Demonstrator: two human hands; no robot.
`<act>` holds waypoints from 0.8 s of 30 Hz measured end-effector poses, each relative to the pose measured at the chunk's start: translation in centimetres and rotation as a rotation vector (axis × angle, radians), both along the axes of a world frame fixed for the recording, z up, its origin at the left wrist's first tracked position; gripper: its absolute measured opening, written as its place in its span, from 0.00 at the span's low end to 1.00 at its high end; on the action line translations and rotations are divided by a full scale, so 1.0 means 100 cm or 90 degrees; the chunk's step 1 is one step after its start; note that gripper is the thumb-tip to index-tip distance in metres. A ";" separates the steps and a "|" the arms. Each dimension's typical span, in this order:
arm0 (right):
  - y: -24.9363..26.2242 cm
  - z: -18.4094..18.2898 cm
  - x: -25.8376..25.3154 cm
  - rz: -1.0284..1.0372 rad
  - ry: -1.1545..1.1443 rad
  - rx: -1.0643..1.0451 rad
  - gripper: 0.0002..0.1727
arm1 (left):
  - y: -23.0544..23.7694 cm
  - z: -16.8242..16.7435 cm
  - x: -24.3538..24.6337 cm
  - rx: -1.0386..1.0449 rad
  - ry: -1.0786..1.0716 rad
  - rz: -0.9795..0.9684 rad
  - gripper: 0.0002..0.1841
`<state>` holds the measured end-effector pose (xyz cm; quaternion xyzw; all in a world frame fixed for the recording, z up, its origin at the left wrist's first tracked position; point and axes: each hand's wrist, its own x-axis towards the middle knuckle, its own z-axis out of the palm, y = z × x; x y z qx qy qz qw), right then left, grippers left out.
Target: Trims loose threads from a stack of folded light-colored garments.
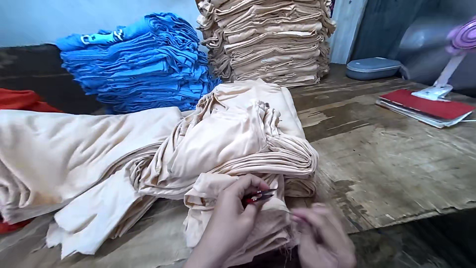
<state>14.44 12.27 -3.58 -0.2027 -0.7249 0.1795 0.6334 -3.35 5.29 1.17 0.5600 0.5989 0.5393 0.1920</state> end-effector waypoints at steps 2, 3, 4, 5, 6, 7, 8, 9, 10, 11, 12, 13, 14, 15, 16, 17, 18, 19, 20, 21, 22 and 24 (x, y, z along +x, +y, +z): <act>-0.002 0.006 0.010 0.016 0.041 -0.068 0.05 | 0.000 0.000 -0.001 0.008 -0.005 -0.016 0.10; -0.003 0.008 0.010 0.043 0.027 -0.095 0.09 | 0.000 -0.001 0.000 0.008 -0.004 -0.016 0.11; -0.005 0.010 0.006 0.066 0.003 -0.111 0.17 | -0.001 -0.001 0.001 0.008 -0.004 -0.015 0.11; -0.006 0.008 -0.001 0.078 -0.013 -0.107 0.24 | -0.001 -0.001 0.002 0.007 -0.003 -0.014 0.10; -0.006 0.005 -0.009 0.079 -0.016 -0.084 0.25 | -0.002 0.000 0.002 0.007 -0.001 -0.015 0.10; -0.005 0.001 -0.015 0.073 0.001 -0.051 0.20 | -0.003 0.000 0.002 0.010 0.004 -0.013 0.10; -0.006 -0.002 -0.016 0.067 0.023 -0.016 0.12 | -0.006 0.000 0.002 0.016 0.016 -0.005 0.11; -0.008 -0.003 -0.011 0.065 0.021 0.011 0.09 | -0.011 0.000 0.002 0.027 0.040 0.005 0.12; -0.012 -0.003 -0.002 0.064 0.000 0.028 0.09 | -0.017 0.001 0.000 0.044 0.087 0.011 0.15; -0.016 -0.001 0.008 0.069 -0.024 0.031 0.09 | -0.024 0.002 -0.001 0.070 0.158 0.024 0.20; -0.019 -0.001 0.015 0.073 -0.038 0.027 0.08 | -0.032 0.004 -0.001 0.103 0.230 0.045 0.21; -0.022 -0.003 0.021 0.078 -0.045 0.022 0.08 | -0.038 0.004 0.001 0.141 0.305 0.070 0.17; -0.024 -0.005 0.024 0.079 -0.048 0.017 0.08 | -0.044 0.004 0.004 0.178 0.387 0.097 0.14; -0.025 -0.007 0.027 0.078 -0.050 0.016 0.08 | -0.048 0.004 0.008 0.209 0.474 0.126 0.12; -0.026 -0.007 0.028 0.077 -0.051 0.017 0.07 | -0.050 0.003 0.013 0.239 0.562 0.146 0.11; -0.028 -0.007 0.027 0.079 -0.047 0.018 0.07 | -0.050 0.001 0.018 0.277 0.652 0.164 0.11; -0.030 -0.006 0.025 0.081 -0.042 0.018 0.07 | -0.049 -0.002 0.022 0.317 0.731 0.176 0.12; -0.031 -0.005 0.022 0.081 -0.035 0.015 0.07 | -0.046 -0.004 0.024 0.349 0.777 0.181 0.12; -0.032 -0.004 0.019 0.081 -0.026 0.008 0.06 | -0.042 -0.006 0.023 0.365 0.793 0.192 0.11; -0.033 -0.004 0.017 0.081 -0.014 -0.003 0.07 | -0.041 -0.007 0.021 0.364 0.785 0.206 0.11; -0.032 -0.003 0.016 0.080 -0.001 -0.014 0.07 | -0.039 -0.007 0.018 0.359 0.763 0.220 0.11; -0.031 0.000 0.018 0.082 0.021 -0.038 0.07 | -0.042 -0.005 0.016 0.338 0.730 0.241 0.12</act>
